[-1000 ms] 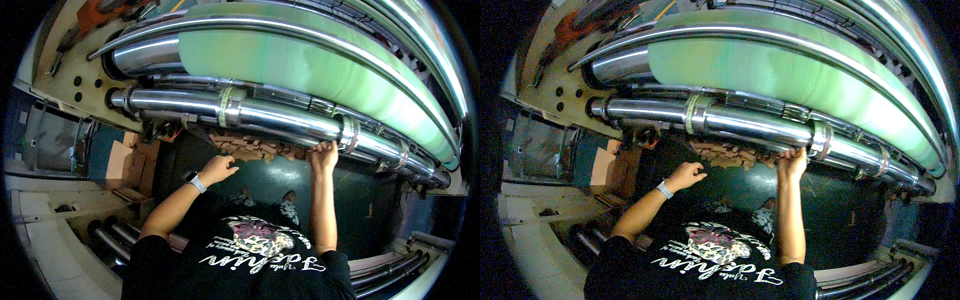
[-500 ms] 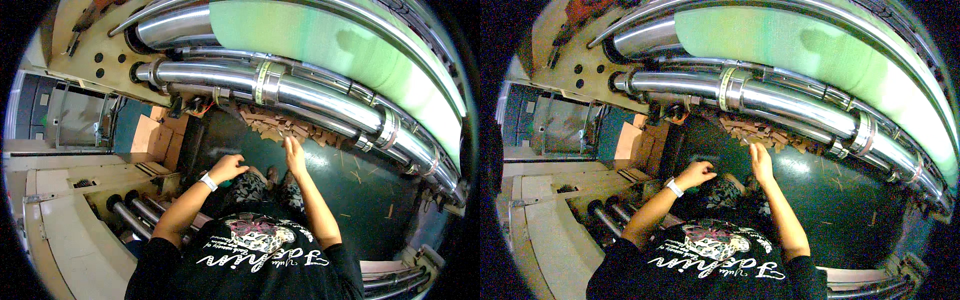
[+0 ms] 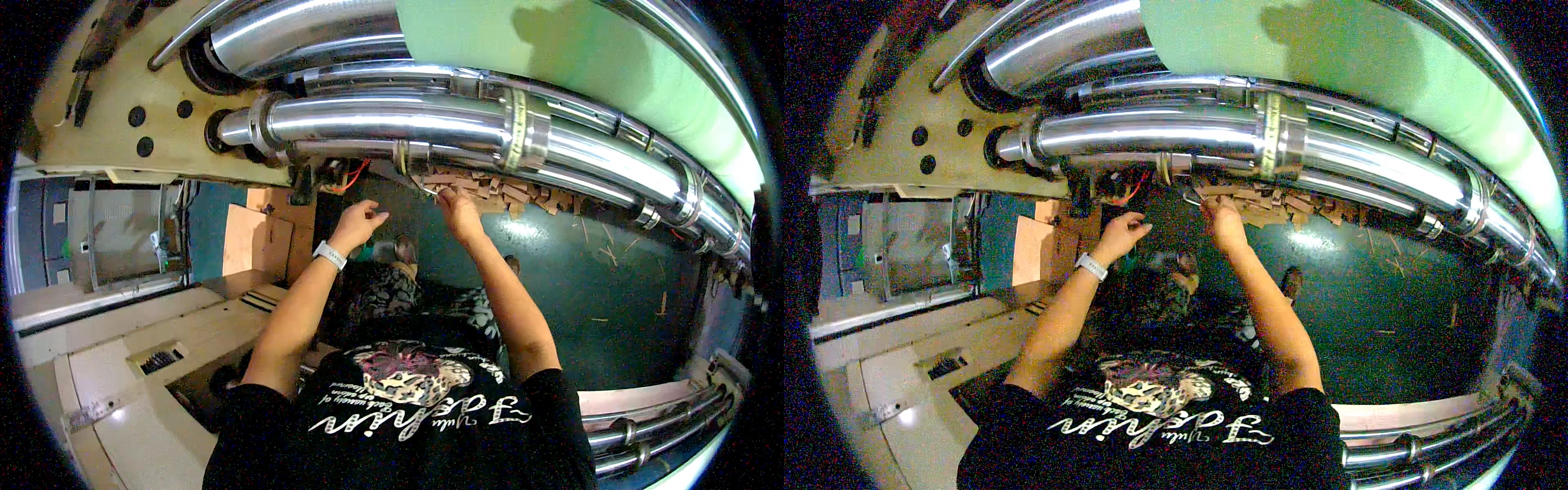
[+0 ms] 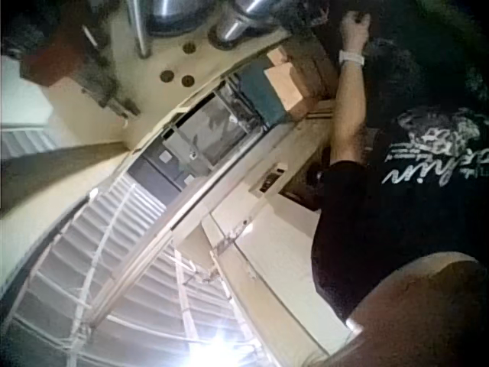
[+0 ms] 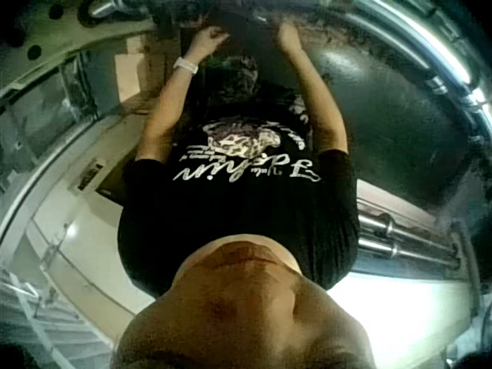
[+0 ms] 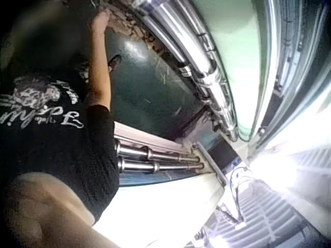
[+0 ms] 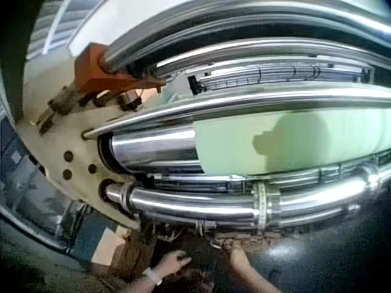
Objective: The person uses a measuring tape and hand-tightens components on a series of large cylindrical rollers within an industrial machine.
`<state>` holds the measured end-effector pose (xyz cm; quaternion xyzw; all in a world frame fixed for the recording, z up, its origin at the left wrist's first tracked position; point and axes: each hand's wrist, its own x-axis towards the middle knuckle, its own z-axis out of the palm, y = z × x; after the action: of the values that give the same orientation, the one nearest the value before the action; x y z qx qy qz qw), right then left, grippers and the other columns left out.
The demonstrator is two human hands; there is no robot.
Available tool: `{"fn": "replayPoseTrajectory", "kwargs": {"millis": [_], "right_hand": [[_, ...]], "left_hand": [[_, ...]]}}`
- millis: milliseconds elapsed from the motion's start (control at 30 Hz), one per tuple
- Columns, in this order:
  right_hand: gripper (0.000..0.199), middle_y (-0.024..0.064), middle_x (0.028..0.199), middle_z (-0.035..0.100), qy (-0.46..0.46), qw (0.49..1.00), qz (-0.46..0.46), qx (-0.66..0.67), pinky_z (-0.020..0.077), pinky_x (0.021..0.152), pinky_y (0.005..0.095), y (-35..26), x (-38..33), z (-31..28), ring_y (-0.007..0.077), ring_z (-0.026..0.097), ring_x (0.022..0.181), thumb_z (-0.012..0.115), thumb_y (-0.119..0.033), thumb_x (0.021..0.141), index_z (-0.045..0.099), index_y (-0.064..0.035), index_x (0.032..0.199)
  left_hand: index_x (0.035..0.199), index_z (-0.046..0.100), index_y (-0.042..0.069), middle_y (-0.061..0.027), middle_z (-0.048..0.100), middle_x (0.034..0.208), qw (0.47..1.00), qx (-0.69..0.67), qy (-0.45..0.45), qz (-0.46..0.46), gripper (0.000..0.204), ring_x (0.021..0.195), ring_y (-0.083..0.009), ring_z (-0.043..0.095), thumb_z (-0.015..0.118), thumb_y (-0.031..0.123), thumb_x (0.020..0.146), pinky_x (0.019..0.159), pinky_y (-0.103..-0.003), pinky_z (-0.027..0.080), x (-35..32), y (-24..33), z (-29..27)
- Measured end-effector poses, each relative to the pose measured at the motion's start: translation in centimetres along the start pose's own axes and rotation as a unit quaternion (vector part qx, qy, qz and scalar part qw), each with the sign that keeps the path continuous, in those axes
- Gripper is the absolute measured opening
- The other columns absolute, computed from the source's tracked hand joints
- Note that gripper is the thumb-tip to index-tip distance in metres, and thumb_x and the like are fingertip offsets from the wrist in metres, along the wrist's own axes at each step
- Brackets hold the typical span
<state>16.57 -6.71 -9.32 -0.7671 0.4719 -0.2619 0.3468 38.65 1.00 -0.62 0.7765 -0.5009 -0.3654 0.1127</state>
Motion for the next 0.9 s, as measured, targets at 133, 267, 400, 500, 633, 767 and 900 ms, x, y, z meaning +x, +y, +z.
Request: {"fn": "replayPoseTrajectory", "kwargs": {"millis": [133,267,400,500,633,767,900], "right_hand": [[0.017,0.0199,0.087,0.051,0.008,0.999,-0.015,-0.048,0.0434,0.072,0.0438,1.1,1.0,2.1,0.0371,0.052,0.086,0.052,-0.006,0.072,0.057,-0.0069,0.088],[0.010,0.0190,0.085,0.050,0.026,0.996,0.023,0.078,0.0415,0.068,0.0392,-0.1,0.2,2.8,0.0382,0.050,0.080,0.051,-0.010,0.084,0.052,-0.0019,0.089],[0.014,0.0203,0.084,0.053,0.021,0.983,0.088,0.157,0.0416,0.069,0.0439,-2.2,-0.3,1.7,0.0399,0.051,0.082,0.048,-0.014,0.086,0.051,-0.0034,0.094],[0.014,0.0229,0.082,0.055,0.119,0.967,0.137,0.181,0.0411,0.063,0.0464,-0.8,-1.8,3.8,0.0421,0.053,0.077,0.046,-0.017,0.089,0.047,-0.0051,0.095],[0.015,0.0258,0.075,0.053,0.183,0.901,0.249,0.304,0.0399,0.062,0.0480,0.6,-3.1,7.1,0.0450,0.051,0.073,0.043,-0.018,0.089,0.046,-0.0037,0.093],[0.022,0.0047,0.060,0.049,0.215,0.814,0.295,0.451,0.0364,0.045,0.0308,2.6,-0.2,12.8,0.0152,0.045,0.050,0.041,-0.021,0.091,0.049,-0.0029,0.082],[0.023,-0.0018,0.056,0.043,0.138,0.598,0.393,0.685,0.0297,0.039,0.0269,-0.7,2.6,9.7,0.0109,0.034,0.043,0.037,-0.023,0.092,0.047,-0.0108,0.074]], "left_hand": [[0.106,0.057,0.001,-0.0159,0.062,0.098,1.000,-0.025,-0.010,-0.004,0.046,0.090,-0.0253,0.059,0.065,0.034,0.076,0.081,-0.032,0.045,2.7,-0.8,-2.4],[0.114,0.052,-0.001,-0.0143,0.061,0.101,0.998,-0.001,-0.049,0.045,0.050,0.093,-0.0258,0.058,0.058,0.036,0.081,0.081,-0.035,0.044,5.6,-2.0,-1.9],[0.112,0.053,-0.002,-0.0157,0.061,0.101,0.996,-0.051,-0.038,0.060,0.044,0.088,-0.0223,0.059,0.059,0.031,0.082,0.071,-0.034,0.047,7.7,0.2,-1.0],[0.103,0.055,0.001,-0.0074,0.062,0.090,0.983,-0.166,-0.036,0.068,0.031,0.055,-0.0119,0.051,0.056,0.026,0.085,0.051,-0.025,0.042,8.9,1.0,0.3],[0.095,0.057,-0.002,-0.0099,0.062,0.092,0.990,-0.132,-0.055,-0.013,0.027,0.067,-0.0145,0.054,0.052,0.023,0.087,0.058,-0.027,0.044,8.5,2.7,-0.1],[0.089,0.059,0.000,-0.0066,0.063,0.083,0.992,-0.105,-0.061,-0.027,0.024,0.060,-0.0121,0.051,0.052,0.023,0.087,0.056,-0.026,0.042,8.1,4.9,-0.4],[0.088,0.058,0.001,-0.0050,0.063,0.081,0.989,-0.124,-0.077,-0.033,0.022,0.058,-0.0101,0.050,0.053,0.023,0.087,0.055,-0.025,0.041,8.4,4.1,-0.3]]}}
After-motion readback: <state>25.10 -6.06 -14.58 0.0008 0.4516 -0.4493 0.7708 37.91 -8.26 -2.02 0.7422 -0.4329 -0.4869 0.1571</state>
